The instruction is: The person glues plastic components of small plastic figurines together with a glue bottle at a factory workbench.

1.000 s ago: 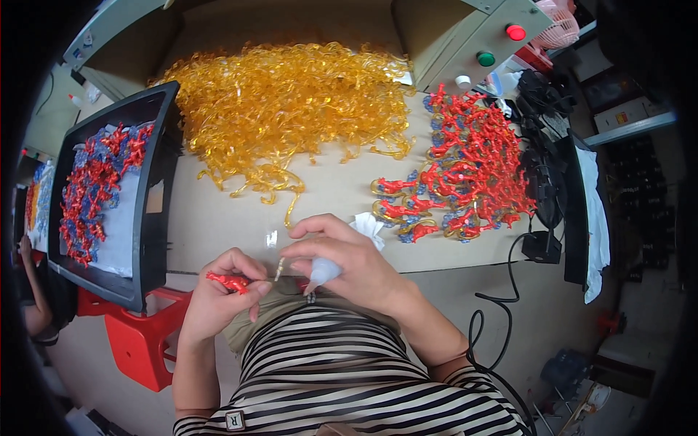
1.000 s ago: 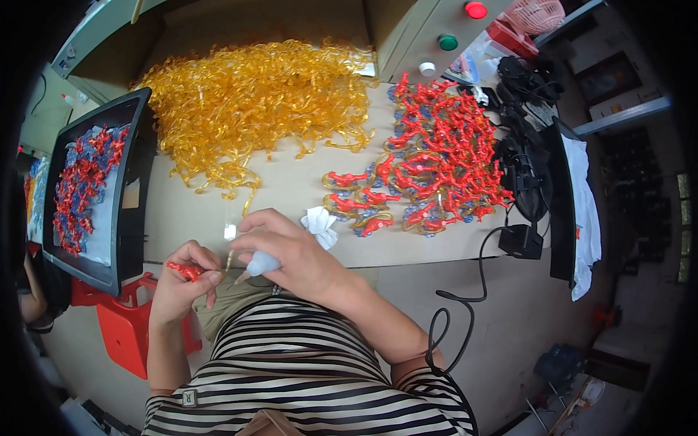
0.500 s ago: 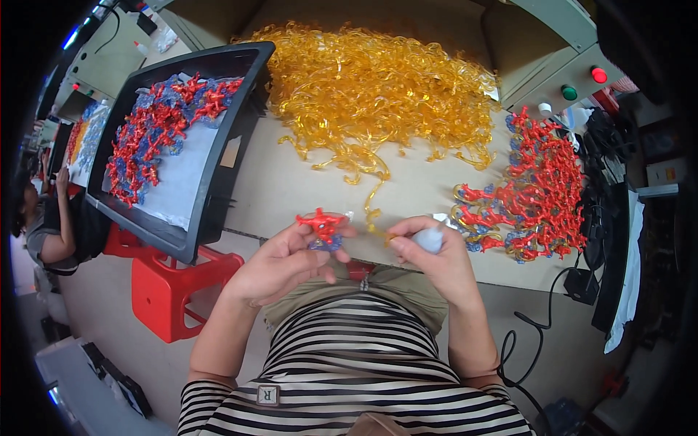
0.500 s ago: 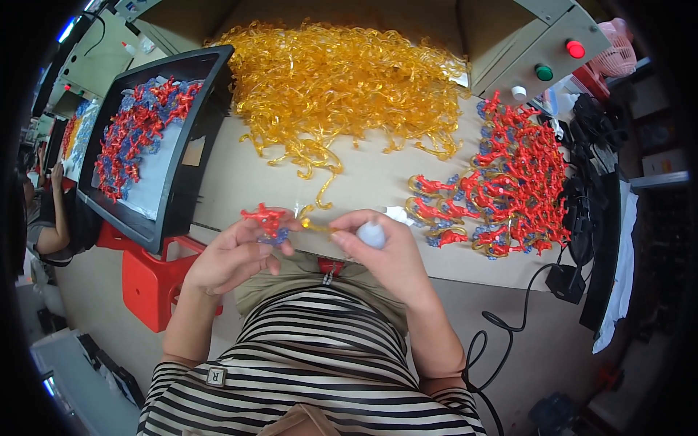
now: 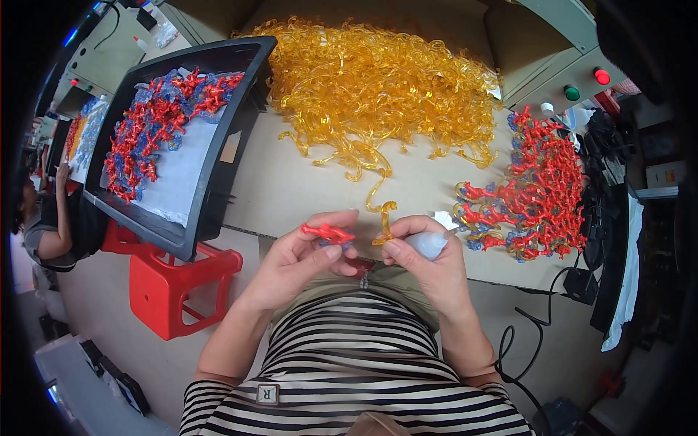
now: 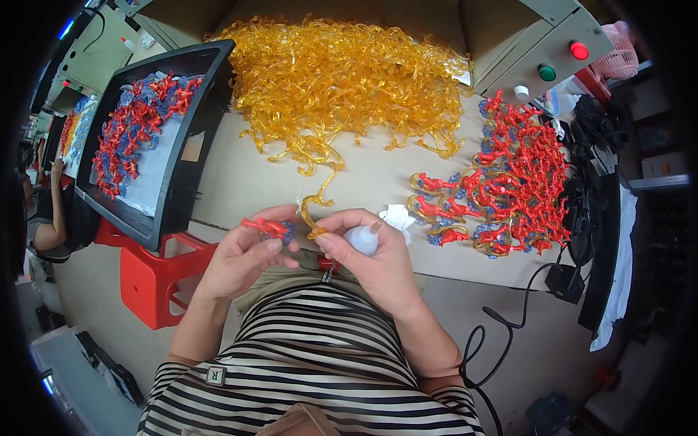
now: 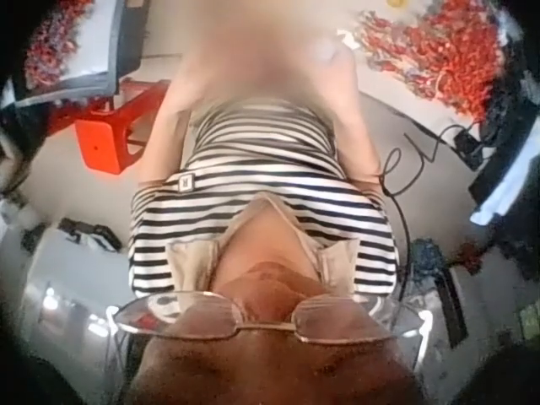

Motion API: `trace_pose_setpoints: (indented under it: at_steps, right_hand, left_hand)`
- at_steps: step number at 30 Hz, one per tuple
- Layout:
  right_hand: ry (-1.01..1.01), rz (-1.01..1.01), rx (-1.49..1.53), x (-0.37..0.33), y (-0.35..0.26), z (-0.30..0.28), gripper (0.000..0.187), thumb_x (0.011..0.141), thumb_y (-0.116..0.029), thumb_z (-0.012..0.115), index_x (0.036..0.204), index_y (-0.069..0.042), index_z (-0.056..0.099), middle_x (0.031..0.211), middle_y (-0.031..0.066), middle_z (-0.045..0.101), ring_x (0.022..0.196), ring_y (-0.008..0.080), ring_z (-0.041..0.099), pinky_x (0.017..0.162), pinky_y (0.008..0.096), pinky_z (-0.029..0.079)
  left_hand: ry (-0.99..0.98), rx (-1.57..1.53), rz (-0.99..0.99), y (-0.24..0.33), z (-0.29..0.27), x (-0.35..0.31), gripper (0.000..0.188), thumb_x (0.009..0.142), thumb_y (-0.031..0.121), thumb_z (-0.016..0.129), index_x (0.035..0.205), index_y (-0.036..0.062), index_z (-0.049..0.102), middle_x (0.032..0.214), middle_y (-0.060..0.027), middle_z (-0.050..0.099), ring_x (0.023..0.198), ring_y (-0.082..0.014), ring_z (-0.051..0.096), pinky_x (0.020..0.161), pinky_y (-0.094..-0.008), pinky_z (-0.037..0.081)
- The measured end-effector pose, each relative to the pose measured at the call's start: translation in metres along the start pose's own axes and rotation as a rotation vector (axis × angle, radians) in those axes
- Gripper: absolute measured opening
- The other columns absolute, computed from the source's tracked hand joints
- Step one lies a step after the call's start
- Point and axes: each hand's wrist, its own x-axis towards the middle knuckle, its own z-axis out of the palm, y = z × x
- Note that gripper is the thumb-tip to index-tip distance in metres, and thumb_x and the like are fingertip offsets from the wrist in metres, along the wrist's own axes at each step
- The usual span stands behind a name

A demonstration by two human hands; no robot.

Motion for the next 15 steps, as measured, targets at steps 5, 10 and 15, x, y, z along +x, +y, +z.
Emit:
trace_pose_setpoints:
  at_steps: [5,10,15]
  right_hand:
    - [-0.002,-0.016,0.029,0.001,0.004,0.001,0.017,0.083,-0.006,0.062,0.098,0.000,0.058,0.084,0.0026,0.061,0.074,0.0067,0.056,0.067,0.0188,0.046]
    - [-0.017,-0.030,0.066,0.001,0.006,0.001,0.018,0.083,-0.006,0.062,0.100,0.000,0.058,0.084,0.0021,0.060,0.074,0.0060,0.056,0.066,0.0183,0.046]
    - [-0.019,-0.024,0.063,0.001,0.006,0.002,0.018,0.083,-0.006,0.062,0.100,-0.001,0.058,0.085,0.0017,0.060,0.075,0.0051,0.055,0.066,0.0176,0.045]
  left_hand:
    - [0.127,-0.117,0.113,-0.011,0.000,0.003,0.028,0.085,0.002,0.051,0.113,0.0031,0.047,0.114,-0.0105,0.048,0.076,-0.0105,0.051,0.064,-0.0247,0.046]
    - [0.226,0.279,0.233,-0.012,-0.008,0.001,0.029,0.080,-0.001,0.061,0.106,0.0024,0.050,0.108,-0.0059,0.052,0.079,-0.0069,0.052,0.064,-0.0196,0.045]
    - [0.262,0.211,0.204,-0.003,-0.002,0.002,0.029,0.079,-0.004,0.059,0.107,0.0014,0.052,0.104,-0.0096,0.055,0.079,-0.0124,0.056,0.061,-0.0229,0.047]
